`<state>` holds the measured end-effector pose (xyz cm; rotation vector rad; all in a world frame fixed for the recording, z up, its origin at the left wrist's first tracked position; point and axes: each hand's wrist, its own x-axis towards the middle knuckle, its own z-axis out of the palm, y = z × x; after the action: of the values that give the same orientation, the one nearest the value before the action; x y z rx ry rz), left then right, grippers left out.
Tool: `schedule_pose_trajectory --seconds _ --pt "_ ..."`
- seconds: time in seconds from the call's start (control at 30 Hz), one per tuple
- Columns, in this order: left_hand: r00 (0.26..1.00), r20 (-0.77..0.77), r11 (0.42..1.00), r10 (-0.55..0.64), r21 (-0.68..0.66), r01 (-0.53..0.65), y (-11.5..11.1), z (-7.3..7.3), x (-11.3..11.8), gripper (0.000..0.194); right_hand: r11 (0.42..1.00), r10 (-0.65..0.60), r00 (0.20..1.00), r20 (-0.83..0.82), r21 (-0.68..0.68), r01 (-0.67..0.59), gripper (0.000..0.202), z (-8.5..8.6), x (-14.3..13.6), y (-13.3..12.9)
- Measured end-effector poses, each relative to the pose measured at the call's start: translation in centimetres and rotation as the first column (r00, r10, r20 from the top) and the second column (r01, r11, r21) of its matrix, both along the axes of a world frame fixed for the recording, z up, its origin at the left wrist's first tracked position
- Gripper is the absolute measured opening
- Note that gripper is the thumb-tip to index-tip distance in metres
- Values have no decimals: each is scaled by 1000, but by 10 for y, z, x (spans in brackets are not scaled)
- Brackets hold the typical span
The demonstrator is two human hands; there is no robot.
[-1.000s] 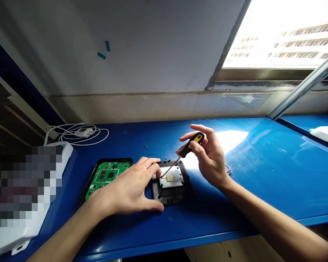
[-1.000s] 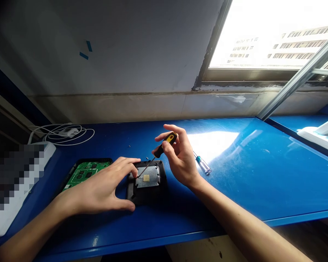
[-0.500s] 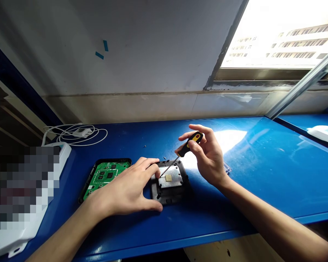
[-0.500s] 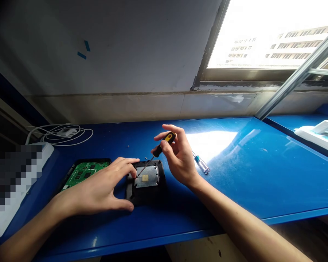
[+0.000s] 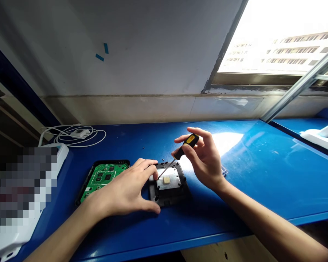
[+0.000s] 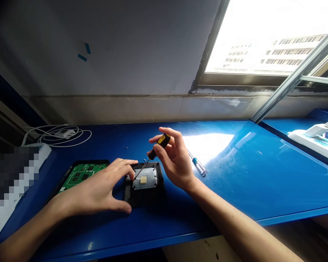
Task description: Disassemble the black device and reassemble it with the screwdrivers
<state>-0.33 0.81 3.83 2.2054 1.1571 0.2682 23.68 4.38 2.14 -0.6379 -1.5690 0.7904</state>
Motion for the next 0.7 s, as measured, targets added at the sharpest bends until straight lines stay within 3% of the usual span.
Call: schedule_pose_trajectory --seconds 0.23,0.43,0.57,0.7 --pt "1000 13 1000 18 -24 -18 0 -1 0 56 984 105 985 136 130 -123 39 14 -7 -5" --pt "1000 20 1000 6 -9 -6 1 -4 0 55 948 227 905 361 129 -290 43 37 -17 -3" --pt "999 41 1000 -10 15 10 2 -8 -2 58 917 300 860 412 123 -379 51 44 -24 -5" --pt "999 46 1000 -6 15 5 2 -6 -2 58 920 226 888 400 211 -329 51 38 -29 -5"
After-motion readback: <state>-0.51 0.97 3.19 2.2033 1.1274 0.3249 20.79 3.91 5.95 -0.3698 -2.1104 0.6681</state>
